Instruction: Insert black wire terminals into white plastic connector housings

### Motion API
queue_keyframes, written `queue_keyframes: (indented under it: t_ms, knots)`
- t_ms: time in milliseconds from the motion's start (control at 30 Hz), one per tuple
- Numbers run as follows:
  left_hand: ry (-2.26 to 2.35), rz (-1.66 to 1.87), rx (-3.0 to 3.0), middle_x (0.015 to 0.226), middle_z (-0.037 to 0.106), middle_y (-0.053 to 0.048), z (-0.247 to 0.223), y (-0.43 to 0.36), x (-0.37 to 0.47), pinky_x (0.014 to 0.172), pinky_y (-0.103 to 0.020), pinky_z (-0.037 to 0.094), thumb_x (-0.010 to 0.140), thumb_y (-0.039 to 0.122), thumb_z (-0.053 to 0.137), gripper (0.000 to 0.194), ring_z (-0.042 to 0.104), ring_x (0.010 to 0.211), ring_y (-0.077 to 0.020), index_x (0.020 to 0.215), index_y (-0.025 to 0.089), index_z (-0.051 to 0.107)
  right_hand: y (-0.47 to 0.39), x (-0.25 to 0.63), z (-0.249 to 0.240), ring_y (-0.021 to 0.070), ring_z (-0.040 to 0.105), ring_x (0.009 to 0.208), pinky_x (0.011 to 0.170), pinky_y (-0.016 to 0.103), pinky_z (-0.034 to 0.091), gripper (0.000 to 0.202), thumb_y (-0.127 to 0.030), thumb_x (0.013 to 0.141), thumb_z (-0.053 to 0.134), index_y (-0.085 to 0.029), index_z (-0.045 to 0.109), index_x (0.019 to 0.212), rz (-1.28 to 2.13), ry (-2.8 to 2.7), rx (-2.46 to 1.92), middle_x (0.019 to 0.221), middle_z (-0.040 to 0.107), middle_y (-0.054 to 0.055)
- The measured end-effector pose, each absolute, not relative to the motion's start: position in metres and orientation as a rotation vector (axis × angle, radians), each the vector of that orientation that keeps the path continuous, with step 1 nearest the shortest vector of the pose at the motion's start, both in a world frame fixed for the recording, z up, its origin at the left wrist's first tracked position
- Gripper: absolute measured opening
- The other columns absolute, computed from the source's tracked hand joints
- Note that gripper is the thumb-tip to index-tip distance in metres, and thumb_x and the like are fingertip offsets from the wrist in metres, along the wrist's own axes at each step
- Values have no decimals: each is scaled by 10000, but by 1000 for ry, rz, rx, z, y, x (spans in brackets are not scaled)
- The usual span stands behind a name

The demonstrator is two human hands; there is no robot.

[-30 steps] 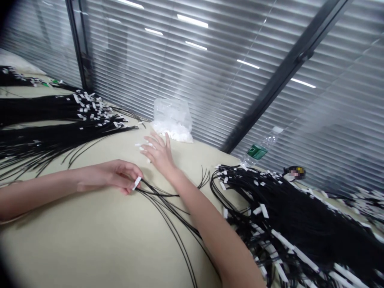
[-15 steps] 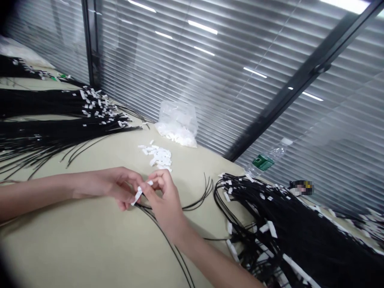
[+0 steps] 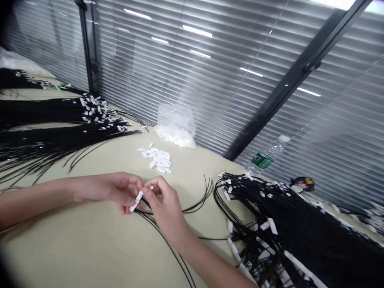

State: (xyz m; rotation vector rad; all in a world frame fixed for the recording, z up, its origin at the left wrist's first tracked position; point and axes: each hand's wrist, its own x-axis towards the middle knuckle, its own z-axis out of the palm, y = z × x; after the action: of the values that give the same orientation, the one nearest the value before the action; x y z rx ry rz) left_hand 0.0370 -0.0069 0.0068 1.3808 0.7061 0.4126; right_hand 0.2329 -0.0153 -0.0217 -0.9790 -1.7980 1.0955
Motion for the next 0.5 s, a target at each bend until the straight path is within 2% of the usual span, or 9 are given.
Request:
queue_keyframes:
  t_ms: [267,500]
  knots:
    - [700,417,1403,884,647,-33,9,-6,37,703,-308,490,748,233,653,188,609,755,-143,921,177,603,-20,232,-18,80,504,720,661,189,391,214,-351,918,405,-178,528,887,1059,-1898,-930,797,554,-10]
    - [693,421,1436,865,646,-26,5,-5,37,616,-265,473,738,265,666,199,593,702,-128,900,187,581,-27,230,-17,92,520,768,696,206,394,121,-291,907,412,-191,480,907,974,-1968,-994,850,542,-8]
